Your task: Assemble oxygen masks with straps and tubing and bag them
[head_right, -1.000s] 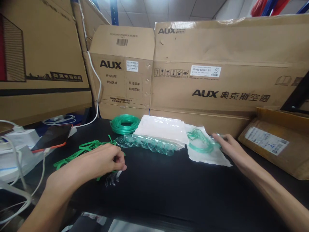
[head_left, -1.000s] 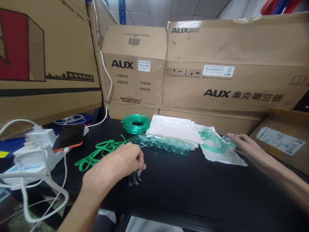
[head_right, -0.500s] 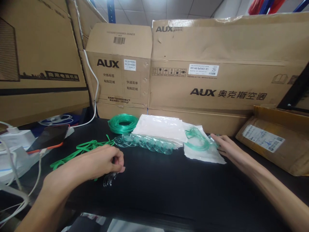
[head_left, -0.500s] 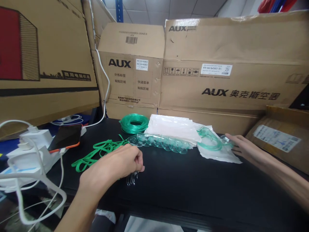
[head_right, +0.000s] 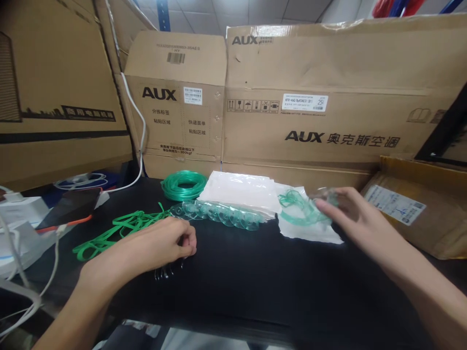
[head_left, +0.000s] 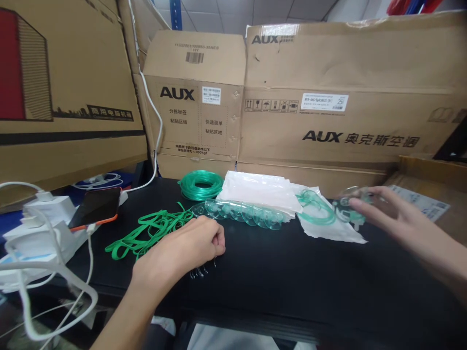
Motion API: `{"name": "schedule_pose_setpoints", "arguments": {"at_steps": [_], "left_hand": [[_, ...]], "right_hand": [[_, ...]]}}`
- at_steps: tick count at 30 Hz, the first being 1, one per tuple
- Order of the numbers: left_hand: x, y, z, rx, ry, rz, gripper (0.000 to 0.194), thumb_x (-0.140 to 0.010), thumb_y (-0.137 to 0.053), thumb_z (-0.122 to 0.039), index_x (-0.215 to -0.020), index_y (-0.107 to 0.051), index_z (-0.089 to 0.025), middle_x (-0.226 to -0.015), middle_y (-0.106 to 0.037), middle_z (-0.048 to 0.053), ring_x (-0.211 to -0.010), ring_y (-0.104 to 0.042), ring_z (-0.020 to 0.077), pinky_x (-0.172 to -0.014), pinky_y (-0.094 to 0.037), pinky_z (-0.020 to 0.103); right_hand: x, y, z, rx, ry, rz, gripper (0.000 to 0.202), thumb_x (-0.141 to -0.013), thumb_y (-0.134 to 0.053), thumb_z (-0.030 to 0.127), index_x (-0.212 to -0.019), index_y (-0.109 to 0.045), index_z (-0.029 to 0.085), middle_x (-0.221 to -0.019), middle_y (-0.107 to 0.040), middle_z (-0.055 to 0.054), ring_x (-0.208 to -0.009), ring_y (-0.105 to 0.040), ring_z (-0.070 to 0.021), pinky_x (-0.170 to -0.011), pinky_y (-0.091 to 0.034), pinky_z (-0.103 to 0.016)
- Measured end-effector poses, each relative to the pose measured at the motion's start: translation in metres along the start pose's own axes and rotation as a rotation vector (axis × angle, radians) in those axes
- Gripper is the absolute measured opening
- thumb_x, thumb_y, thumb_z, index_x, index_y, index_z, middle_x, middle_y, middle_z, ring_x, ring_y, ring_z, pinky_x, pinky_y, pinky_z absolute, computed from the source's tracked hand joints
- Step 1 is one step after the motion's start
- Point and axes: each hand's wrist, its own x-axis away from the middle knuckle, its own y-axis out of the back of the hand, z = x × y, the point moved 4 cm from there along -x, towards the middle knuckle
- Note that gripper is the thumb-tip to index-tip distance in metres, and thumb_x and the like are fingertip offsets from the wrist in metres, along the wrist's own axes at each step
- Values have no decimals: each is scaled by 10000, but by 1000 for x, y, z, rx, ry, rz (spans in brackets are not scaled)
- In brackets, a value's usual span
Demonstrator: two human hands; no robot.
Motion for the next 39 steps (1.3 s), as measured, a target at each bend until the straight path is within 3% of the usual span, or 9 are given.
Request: {"name": "schedule_pose_setpoints", "arguments": {"at_steps": [2,4,7,12,15,18,23,33,39], "left_hand": [[2,-2,-9,-13,-7,-14,156,-876,-560,-260,-809,-699,-286,-956,-724,-3,-949,-654,213,-719,-417,295],[3,-5,-18,-16,-20,-21,156,-896,-557,-253,-833,-696,-285,-968,-719,2,-957,-653,210,-715,-416,290],[-1,-8,-25,24,-63,0,130,-919,-601,-313,-881,-724,-293,-982,-729,5,-943,-661,209,-691,-417,277],[3,-1,-25,142,-173,118,200,-960,-591,-313,-1039,-770,-355,-941,-752,-26,-932,-680,200,-681,-432,251],[9,5,-21,185,-143,173,313,-890,-667,-252,-1135,-761,-423,-986,-736,-42,-991,-668,200,-746,-453,238],[8,4,-20,183,-104,203,281,-833,-760,-290,-1076,-772,-431,-993,-699,-41,-998,-653,203,-772,-458,241],[-4,-4,-23,206,-195,203,53,-870,-752,-322,-891,-783,-360,-1003,-666,-34,-982,-634,183,-785,-448,236],[1,7,-35,219,-355,110,172,-970,-631,-215,-882,-739,-315,-1010,-696,-48,-998,-647,167,-854,-440,238],[3,9,-47,241,-432,72,201,-990,-600,-186,-872,-720,-296,-1095,-695,-50,-1025,-641,169,-902,-440,243]], "right_hand": [[18,-11,20,-135,110,192,458,-892,-699,632,-1203,-598,311,-1281,-755,-79,-1168,-730,-274,-939,-602,-315],[37,-31,34,-46,246,369,484,-877,-728,630,-1250,-621,341,-1320,-738,-61,-1205,-705,-306,-1005,-580,-397],[57,-67,46,120,411,509,555,-902,-705,607,-1414,-582,430,-1517,-624,-27,-1341,-627,-347,-1073,-541,-481],[73,-104,57,166,408,702,653,-906,-721,527,-1520,-499,498,-1697,-419,8,-1514,-449,-368,-1155,-478,-501],[77,-100,64,144,330,714,668,-888,-688,676,-1508,-531,485,-1681,-446,-5,-1527,-423,-383,-1187,-435,-548],[79,-91,65,121,248,680,651,-893,-588,789,-1474,-563,495,-1622,-520,2,-1502,-463,-364,-1195,-413,-585],[78,-94,66,67,205,680,533,-912,-601,753,-1395,-612,527,-1550,-582,36,-1493,-475,-323,-1204,-398,-574],[74,-98,73,-3,273,665,428,-988,-595,610,-1400,-611,490,-1472,-637,44,-1420,-547,-268,-1167,-450,-492],[70,-99,74,11,277,662,470,-1001,-546,626,-1436,-607,458,-1504,-633,19,-1461,-511,-309,-1188,-415,-542]]}}
